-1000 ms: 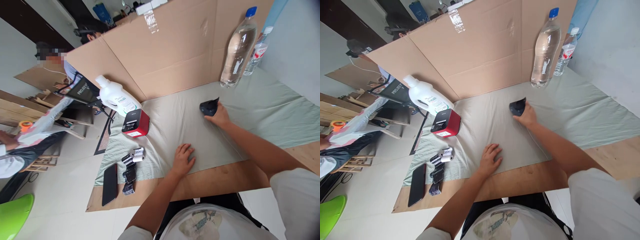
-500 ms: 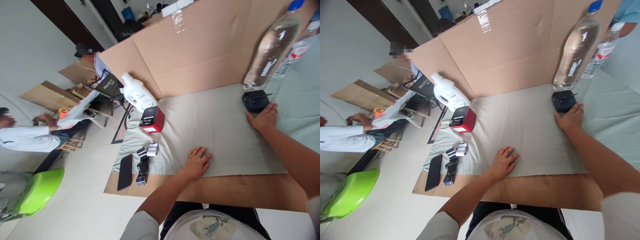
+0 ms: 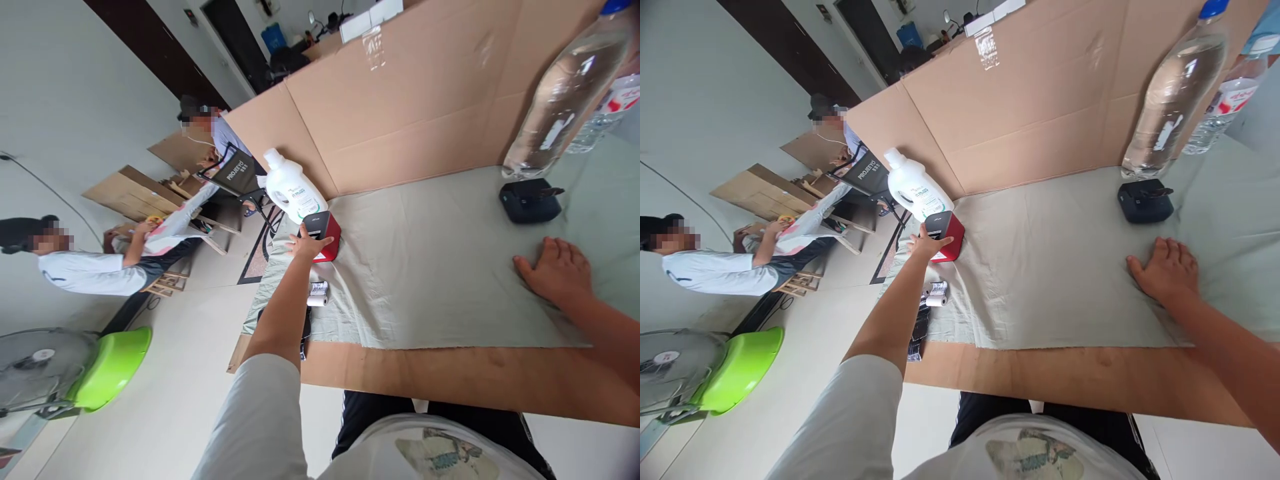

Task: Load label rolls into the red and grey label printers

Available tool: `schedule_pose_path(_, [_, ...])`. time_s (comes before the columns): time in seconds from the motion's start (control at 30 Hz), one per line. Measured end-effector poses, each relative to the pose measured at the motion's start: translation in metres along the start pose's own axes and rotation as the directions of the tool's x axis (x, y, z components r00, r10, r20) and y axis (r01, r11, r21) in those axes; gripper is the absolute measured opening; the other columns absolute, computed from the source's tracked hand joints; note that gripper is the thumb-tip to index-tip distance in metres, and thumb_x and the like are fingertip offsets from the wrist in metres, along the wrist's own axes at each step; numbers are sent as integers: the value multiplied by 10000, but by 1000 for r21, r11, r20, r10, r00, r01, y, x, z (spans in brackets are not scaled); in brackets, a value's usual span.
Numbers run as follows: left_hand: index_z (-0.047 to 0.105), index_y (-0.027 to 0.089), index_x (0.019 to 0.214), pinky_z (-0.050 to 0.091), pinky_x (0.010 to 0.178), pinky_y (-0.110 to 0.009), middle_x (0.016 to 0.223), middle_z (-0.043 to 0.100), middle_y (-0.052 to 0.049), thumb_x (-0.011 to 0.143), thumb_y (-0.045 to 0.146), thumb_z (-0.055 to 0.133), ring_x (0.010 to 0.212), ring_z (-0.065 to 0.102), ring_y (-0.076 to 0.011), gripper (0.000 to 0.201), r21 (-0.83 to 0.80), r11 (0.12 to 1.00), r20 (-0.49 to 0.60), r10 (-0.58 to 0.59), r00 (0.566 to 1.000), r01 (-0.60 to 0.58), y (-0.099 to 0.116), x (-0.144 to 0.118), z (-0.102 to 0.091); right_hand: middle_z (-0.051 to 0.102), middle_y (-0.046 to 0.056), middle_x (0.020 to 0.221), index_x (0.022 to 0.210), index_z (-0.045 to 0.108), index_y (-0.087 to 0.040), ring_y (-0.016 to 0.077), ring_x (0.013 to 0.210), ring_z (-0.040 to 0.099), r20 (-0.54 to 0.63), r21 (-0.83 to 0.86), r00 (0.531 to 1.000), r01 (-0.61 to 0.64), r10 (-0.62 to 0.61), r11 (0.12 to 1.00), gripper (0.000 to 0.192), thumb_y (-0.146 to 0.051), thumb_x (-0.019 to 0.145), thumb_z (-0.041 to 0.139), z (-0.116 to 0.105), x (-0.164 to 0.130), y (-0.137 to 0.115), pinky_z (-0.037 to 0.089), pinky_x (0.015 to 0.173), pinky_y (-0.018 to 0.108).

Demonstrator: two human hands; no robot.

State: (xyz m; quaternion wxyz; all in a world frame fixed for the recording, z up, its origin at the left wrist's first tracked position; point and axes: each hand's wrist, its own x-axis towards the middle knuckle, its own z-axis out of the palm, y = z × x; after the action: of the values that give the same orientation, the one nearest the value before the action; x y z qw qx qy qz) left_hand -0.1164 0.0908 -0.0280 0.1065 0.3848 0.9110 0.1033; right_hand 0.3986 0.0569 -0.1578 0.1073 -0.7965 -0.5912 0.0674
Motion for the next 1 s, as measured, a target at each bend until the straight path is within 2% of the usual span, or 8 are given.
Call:
schedule_pose_path(0.2, [321,260,1510,371,1056,-575,1491,391,-210,613,559,816,1403,309,-459,1067,-52,998,14,-20,1000,20,5,-13,2,318,264,1567,1473,369,-54,347,1477,223,23,-20,999,23,-22,1000,694,-498,940,354,-8,-1,-1,190,1151,460])
schedule_pose_path(0.37, [461,287,1399,336,1101,-540,1439,444,-147,595,524,828,1376,346,-428,915,-132,974,2,186,983,-184,22,-72,1,294,294,1564,1396,481,-50,406,1473,221,-25,195,988,157,-155,968,644,-497,938,406,-3,-11,-22,176,1166,540])
schedule_pose_path(0.47, [464,297,1394,318,1135,-493,1413,452,-113,616,523,813,1371,368,-379,882,-207,911,16,368,930,-357,34,-125,5,394,262,1521,1358,531,-121,377,1450,311,-105,555,928,353,-357,754,721,-662,890,443,4,-27,-67,219,1186,544])
schedule_pose_path(0.57, [466,301,1390,320,1139,-479,1393,457,-106,592,499,841,1363,376,-358,904,-278,839,50,498,865,-467,44,-180,17,508,166,1450,1361,516,-223,328,1369,449,-161,873,924,297,-346,386,742,-752,842,473,8,-46,-122,353,1140,552])
schedule_pose_path(0.67, [477,293,1368,295,1151,-514,1433,403,-128,585,497,856,1379,351,-385,894,-324,822,74,516,854,-468,46,-230,38,615,110,1291,1254,559,-249,272,1221,564,-194,925,952,258,-239,280,652,-750,907,330,10,-59,-159,447,1075,524])
schedule_pose_path(0.77, [397,304,1429,243,1171,-564,1533,265,-152,573,491,874,1445,247,-425,998,-368,833,105,480,871,-414,38,-266,57,681,69,1030,981,626,-251,246,1006,627,-153,959,968,194,-198,207,593,-755,914,321,11,-61,-165,509,998,504])
schedule_pose_path(0.87, [303,316,1484,225,1179,-580,1577,205,-155,604,422,870,1479,194,-426,1053,-417,818,130,486,865,-397,26,-286,68,680,35,840,790,613,-264,231,826,638,-71,984,960,112,-272,138,572,-779,885,382,13,-60,-157,574,869,487])
schedule_pose_path(1.0, [260,284,1506,220,1179,-588,1577,243,-168,682,356,814,1484,204,-409,996,-454,783,89,514,853,-424,15,-292,72,707,33,830,800,646,-281,250,807,660,-8,998,939,28,-343,54,580,-810,852,413,19,-58,-149,587,837,511])
